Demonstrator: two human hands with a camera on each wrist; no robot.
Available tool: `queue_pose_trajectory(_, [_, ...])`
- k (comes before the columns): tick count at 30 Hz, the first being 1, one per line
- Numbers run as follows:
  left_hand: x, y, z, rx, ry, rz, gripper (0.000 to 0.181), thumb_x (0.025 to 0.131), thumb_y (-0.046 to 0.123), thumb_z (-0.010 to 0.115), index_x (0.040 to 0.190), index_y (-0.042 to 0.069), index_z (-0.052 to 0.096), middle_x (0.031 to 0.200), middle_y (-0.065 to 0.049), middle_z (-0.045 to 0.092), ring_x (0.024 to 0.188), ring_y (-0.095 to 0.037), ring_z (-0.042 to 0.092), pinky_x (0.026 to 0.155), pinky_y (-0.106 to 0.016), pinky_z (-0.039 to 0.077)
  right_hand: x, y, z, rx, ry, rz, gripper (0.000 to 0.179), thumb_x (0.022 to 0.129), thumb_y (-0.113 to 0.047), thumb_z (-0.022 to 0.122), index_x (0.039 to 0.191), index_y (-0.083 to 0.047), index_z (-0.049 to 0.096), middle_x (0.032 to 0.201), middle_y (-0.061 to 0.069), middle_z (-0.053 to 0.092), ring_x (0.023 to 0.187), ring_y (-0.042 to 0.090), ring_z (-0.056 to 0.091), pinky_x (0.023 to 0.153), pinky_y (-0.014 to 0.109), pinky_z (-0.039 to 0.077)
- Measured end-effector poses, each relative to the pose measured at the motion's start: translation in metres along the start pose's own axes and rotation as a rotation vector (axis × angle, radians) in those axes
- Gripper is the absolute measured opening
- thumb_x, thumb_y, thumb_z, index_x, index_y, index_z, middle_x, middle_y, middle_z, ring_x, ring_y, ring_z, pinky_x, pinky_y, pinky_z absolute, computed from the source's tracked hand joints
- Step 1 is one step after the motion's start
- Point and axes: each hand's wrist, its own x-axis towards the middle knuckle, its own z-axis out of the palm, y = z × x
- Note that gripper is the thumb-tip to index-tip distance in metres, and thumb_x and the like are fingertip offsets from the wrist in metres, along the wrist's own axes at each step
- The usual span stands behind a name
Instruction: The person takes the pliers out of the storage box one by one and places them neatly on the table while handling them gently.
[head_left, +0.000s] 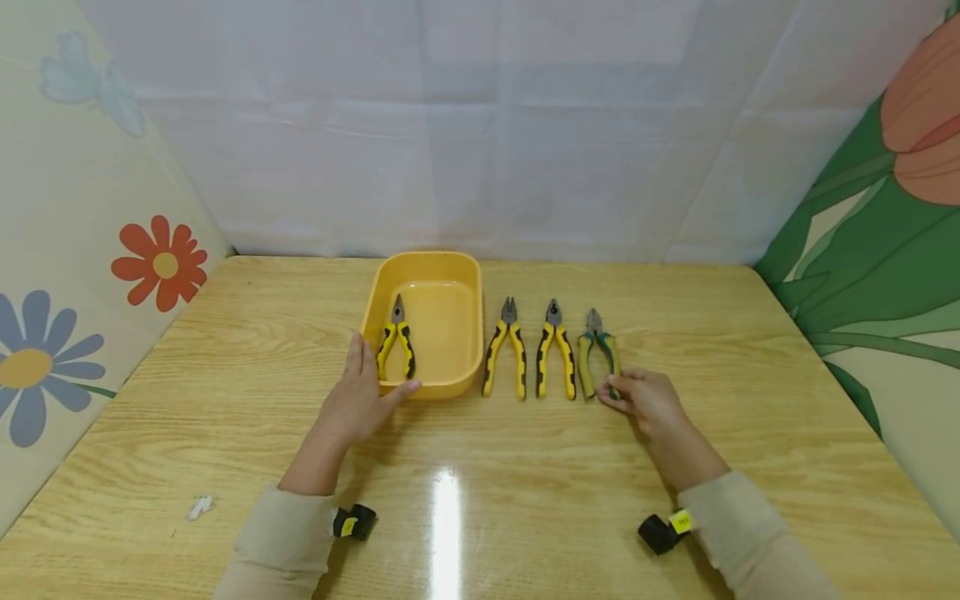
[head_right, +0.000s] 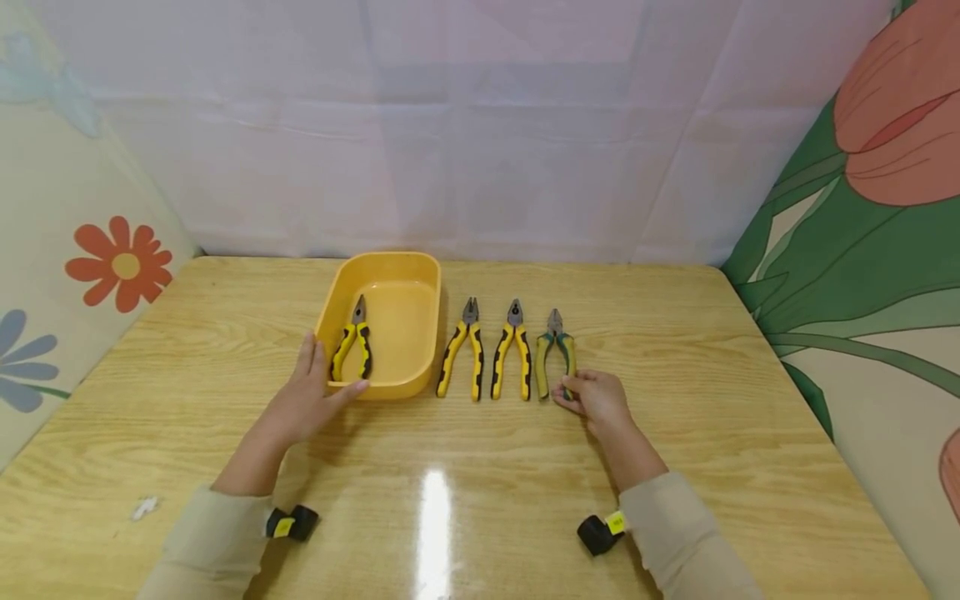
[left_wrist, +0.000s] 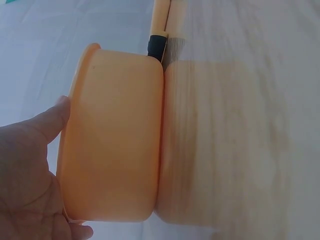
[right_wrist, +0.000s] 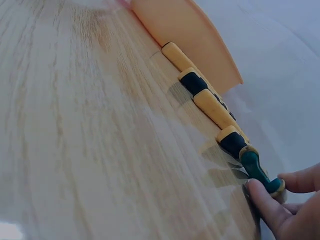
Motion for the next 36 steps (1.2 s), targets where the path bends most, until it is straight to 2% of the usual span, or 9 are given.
queue_pose_trajectory(5, [0.001, 0.000, 0.000, 0.000, 0.001, 0.003, 0.096, 0.081, 0.059, 0.040, 0.134, -0.008, -0.005, 0.138, -0.015, -0.023, 0.121, -0.045, 0.015, 0.091, -0.054, 0.027, 0.001, -0.002, -0.002, -0.138, 0.034, -0.006, 0.039, 0.085, 0.001, 0.049, 0.116, 0.020, 0.035, 0.084, 0.013, 0.053, 0.068, 0.012, 0.060, 0.073, 0.024, 0.048])
queue_pose_trajectory(12, [0.001, 0.000, 0.001, -0.009, 0.005, 0.006, 0.096, 0.081, 0.058, 0.041, 0.134, -0.008, -0.004, 0.138, -0.015, -0.023, 0.121, -0.045, 0.015, 0.091, -0.053, 0.027, 0.003, -0.006, -0.003, -0.488, 0.041, -0.066, 0.031, 0.085, -0.003, 0.050, 0.106, 0.020, 0.046, 0.088, 0.015, 0.054, 0.064, 0.010, 0.058, 0.064, 0.023, 0.050])
queue_pose_trajectory(15, [0.001, 0.000, 0.000, -0.006, 0.004, 0.006, 0.096, 0.081, 0.059, 0.040, 0.134, -0.008, -0.005, 0.138, -0.015, -0.022, 0.121, -0.045, 0.016, 0.091, -0.053, 0.028, 0.004, -0.009, -0.002, -0.635, 0.046, -0.084, 0.027, 0.085, -0.005, 0.051, 0.100, 0.017, 0.051, 0.086, 0.015, 0.056, 0.064, 0.011, 0.056, 0.061, 0.023, 0.050])
queue_pose_trajectory(23, [0.002, 0.000, 0.000, -0.002, 0.003, 0.004, 0.096, 0.081, 0.059, 0.040, 0.134, -0.007, -0.007, 0.138, -0.015, -0.023, 0.121, -0.045, 0.015, 0.091, -0.054, 0.026, 0.001, -0.015, 0.001, -0.924, 0.040, -0.130, 0.020, 0.083, -0.008, 0.055, 0.083, 0.011, 0.059, 0.072, 0.013, 0.060, 0.058, 0.015, 0.058, 0.056, 0.026, 0.050])
queue_pose_trajectory(31, [0.001, 0.000, -0.001, -0.004, -0.004, 0.003, 0.096, 0.082, 0.058, 0.040, 0.134, -0.007, -0.008, 0.138, -0.015, -0.023, 0.122, -0.044, 0.013, 0.092, -0.054, 0.026, 0.000, -0.015, 0.002, -1.084, 0.062, -0.182, 0.020, 0.080, -0.013, 0.058, 0.072, 0.005, 0.060, 0.060, 0.006, 0.058, 0.052, 0.014, 0.054, 0.049, 0.026, 0.043])
queue_pose_trajectory(33, [0.001, 0.000, -0.001, -0.005, -0.005, 0.001, 0.096, 0.081, 0.059, 0.040, 0.134, -0.007, -0.008, 0.138, -0.015, -0.023, 0.122, -0.044, 0.012, 0.092, -0.054, 0.026, 0.000, -0.014, 0.002, -1.088, 0.070, -0.184, 0.020, 0.080, -0.014, 0.058, 0.073, 0.005, 0.059, 0.060, 0.006, 0.058, 0.053, 0.015, 0.053, 0.048, 0.026, 0.041])
queue_pose_trajectory(36, [0.001, 0.000, -0.001, -0.002, -0.004, 0.001, 0.097, 0.081, 0.060, 0.039, 0.134, -0.007, -0.007, 0.138, -0.015, -0.023, 0.122, -0.044, 0.012, 0.092, -0.054, 0.025, 0.000, -0.012, 0.000, -1.039, 0.075, -0.181, 0.020, 0.081, -0.013, 0.058, 0.077, 0.007, 0.057, 0.063, 0.008, 0.057, 0.054, 0.015, 0.054, 0.049, 0.026, 0.044])
